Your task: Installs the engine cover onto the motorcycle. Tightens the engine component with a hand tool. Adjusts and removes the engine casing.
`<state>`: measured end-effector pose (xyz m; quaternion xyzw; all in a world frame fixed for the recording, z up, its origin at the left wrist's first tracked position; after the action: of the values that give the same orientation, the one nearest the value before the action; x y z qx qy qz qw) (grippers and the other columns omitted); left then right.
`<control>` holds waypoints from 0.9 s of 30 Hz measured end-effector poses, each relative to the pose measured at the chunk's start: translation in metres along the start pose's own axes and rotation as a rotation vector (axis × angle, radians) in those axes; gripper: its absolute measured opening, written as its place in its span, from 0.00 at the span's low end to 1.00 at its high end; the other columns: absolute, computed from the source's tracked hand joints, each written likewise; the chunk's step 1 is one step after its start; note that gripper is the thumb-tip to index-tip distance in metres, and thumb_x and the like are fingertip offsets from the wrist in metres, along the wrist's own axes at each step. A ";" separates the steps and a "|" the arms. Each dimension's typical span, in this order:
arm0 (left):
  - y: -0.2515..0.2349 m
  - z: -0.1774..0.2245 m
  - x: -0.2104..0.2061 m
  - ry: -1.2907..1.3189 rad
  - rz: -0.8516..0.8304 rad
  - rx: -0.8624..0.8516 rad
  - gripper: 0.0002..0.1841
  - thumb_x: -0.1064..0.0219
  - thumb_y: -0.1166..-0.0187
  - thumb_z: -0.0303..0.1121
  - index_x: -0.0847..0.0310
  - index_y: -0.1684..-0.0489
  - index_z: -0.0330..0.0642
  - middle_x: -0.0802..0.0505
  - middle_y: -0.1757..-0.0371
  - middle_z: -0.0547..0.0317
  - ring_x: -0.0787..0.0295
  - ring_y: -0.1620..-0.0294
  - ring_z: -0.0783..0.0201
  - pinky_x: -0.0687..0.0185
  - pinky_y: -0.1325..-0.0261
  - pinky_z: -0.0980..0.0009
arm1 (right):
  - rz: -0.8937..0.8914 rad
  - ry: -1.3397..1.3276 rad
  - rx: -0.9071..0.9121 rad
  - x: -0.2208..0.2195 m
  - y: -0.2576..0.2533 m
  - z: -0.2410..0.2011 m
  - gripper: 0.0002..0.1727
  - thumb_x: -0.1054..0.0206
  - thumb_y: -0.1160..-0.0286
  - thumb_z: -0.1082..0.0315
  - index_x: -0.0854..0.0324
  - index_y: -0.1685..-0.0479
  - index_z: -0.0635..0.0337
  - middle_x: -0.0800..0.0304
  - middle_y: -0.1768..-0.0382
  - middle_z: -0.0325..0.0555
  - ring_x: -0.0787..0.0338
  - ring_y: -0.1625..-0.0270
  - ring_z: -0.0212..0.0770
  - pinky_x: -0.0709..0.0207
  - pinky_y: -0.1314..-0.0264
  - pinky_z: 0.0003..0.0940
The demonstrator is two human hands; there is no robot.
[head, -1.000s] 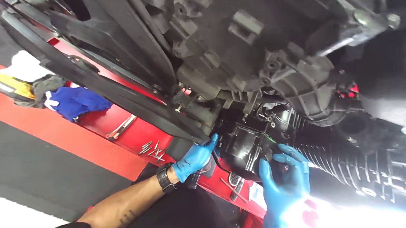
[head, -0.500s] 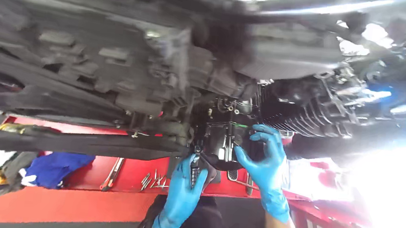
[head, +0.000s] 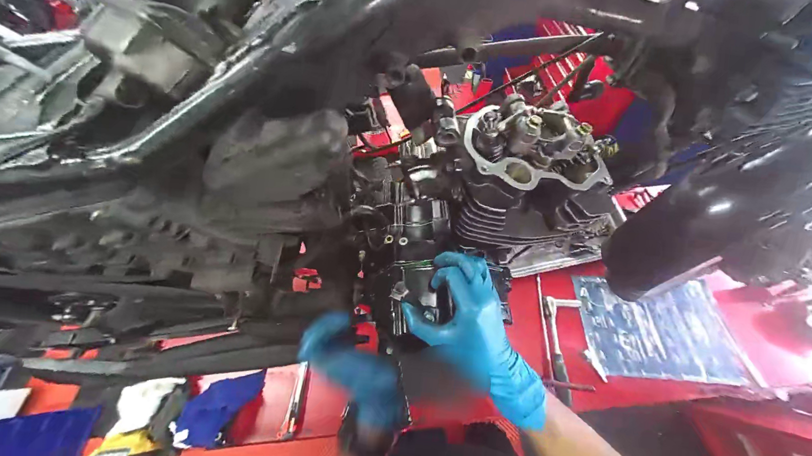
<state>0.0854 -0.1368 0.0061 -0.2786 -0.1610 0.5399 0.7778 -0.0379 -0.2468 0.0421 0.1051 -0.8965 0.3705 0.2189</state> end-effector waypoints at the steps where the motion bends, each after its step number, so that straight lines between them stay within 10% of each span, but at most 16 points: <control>1: -0.007 -0.007 -0.021 0.016 0.056 -0.029 0.22 0.52 0.09 0.54 0.26 0.39 0.45 0.14 0.45 0.72 0.20 0.37 0.76 0.23 0.31 0.72 | -0.002 0.004 0.000 0.001 0.000 0.000 0.24 0.18 0.47 0.45 0.12 0.68 0.56 0.08 0.45 0.53 0.12 0.39 0.50 0.19 0.35 0.43; 4: -0.020 -0.016 -0.037 0.047 0.111 -0.096 0.21 0.60 0.06 0.50 0.29 0.39 0.46 0.18 0.45 0.72 0.22 0.37 0.77 0.27 0.30 0.74 | -0.007 0.000 0.002 0.000 -0.007 0.004 0.24 0.19 0.47 0.44 0.12 0.68 0.56 0.08 0.46 0.53 0.12 0.40 0.50 0.19 0.37 0.42; 8: 0.022 0.010 0.002 -0.132 0.011 -0.086 0.28 0.45 0.19 0.68 0.27 0.39 0.55 0.15 0.43 0.77 0.22 0.34 0.78 0.28 0.29 0.72 | -0.022 -0.023 0.016 -0.001 -0.008 0.005 0.24 0.19 0.45 0.43 0.12 0.68 0.56 0.08 0.46 0.54 0.11 0.41 0.51 0.19 0.38 0.43; 15: 0.011 -0.007 -0.044 0.066 0.068 -0.013 0.18 0.60 0.06 0.43 0.29 0.41 0.41 0.16 0.50 0.70 0.19 0.45 0.76 0.22 0.37 0.74 | -0.040 0.001 -0.002 0.002 -0.003 0.000 0.24 0.19 0.45 0.43 0.10 0.66 0.57 0.07 0.45 0.54 0.10 0.40 0.53 0.16 0.40 0.47; 21: -0.003 -0.001 -0.048 -0.093 -0.190 -0.107 0.22 0.53 0.10 0.38 0.20 0.44 0.23 0.12 0.42 0.53 0.18 0.35 0.70 0.25 0.27 0.73 | -0.080 -0.017 -0.026 0.003 -0.011 0.001 0.28 0.19 0.46 0.42 0.10 0.61 0.58 0.08 0.43 0.55 0.11 0.39 0.55 0.17 0.41 0.47; 27: 0.003 0.001 -0.045 -0.030 -0.181 -0.090 0.21 0.56 0.08 0.36 0.23 0.40 0.27 0.11 0.41 0.60 0.16 0.35 0.71 0.22 0.27 0.70 | -0.012 -0.252 -0.018 0.018 0.003 0.002 0.28 0.21 0.38 0.44 0.10 0.47 0.57 0.09 0.40 0.51 0.14 0.31 0.53 0.20 0.32 0.50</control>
<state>0.0663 -0.1773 0.0072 -0.2895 -0.2214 0.4639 0.8074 -0.0558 -0.2462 0.0475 0.1542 -0.9196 0.3449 0.1077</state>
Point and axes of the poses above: each hand's wrist, its own y-axis away from the middle knuckle, its own x-axis out of the back of the hand, z = x × y, the point moved 1 cm from there along -y, towards the middle knuckle
